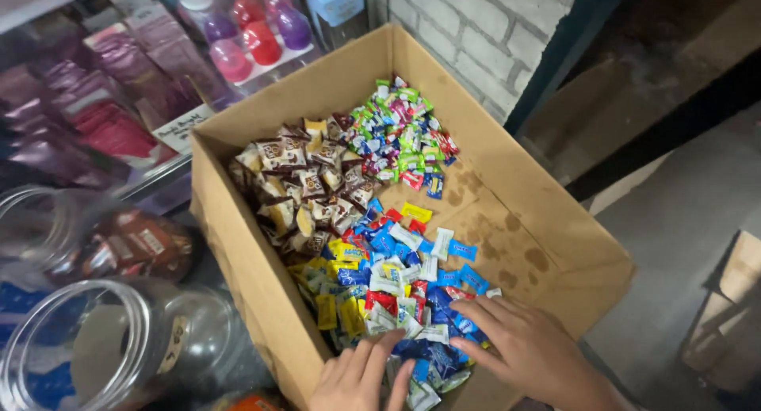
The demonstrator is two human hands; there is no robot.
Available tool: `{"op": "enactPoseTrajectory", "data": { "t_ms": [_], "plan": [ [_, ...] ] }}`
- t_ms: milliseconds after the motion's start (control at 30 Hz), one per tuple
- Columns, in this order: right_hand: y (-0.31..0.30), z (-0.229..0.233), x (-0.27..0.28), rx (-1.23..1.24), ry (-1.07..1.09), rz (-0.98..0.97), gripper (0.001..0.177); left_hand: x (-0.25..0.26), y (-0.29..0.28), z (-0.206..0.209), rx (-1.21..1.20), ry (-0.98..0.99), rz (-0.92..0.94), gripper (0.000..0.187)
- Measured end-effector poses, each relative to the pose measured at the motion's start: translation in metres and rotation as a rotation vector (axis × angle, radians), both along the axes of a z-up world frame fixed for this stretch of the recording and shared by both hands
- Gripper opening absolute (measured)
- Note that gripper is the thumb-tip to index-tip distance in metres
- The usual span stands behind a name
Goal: Sort various types of lollipops and candies from a large cardboard box into multiple plastic jars.
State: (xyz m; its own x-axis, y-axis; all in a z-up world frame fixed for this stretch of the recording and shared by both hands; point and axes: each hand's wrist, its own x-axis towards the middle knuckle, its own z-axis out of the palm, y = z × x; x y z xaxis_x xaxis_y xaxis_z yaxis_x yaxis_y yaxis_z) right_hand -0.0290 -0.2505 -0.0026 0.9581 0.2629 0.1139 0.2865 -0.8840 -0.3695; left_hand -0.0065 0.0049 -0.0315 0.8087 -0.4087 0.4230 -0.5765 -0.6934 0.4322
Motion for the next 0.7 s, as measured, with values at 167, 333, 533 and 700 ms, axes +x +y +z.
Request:
{"op": "enactPoseTrajectory", "data": {
  "t_ms": [167, 333, 533, 700],
  "plan": [
    [0.001, 0.007, -0.002, 0.046, 0.108, -0.025, 0.048, -0.005, -0.003, 0.015, -0.012, 0.054, 0.008, 0.036],
    [-0.006, -0.005, -0.003, 0.126, 0.012, -0.088, 0.048, -0.001, -0.005, 0.023, 0.008, 0.059, -0.012, 0.032],
    [0.002, 0.011, -0.012, 0.184, 0.030, -0.094, 0.042, -0.015, -0.005, 0.041, 0.030, 0.052, -0.004, 0.030],
    [-0.008, 0.001, 0.000, 0.148, -0.002, 0.097, 0.041, -0.011, -0.004, 0.045, 0.034, 0.070, -0.005, 0.029]
  ]
}}
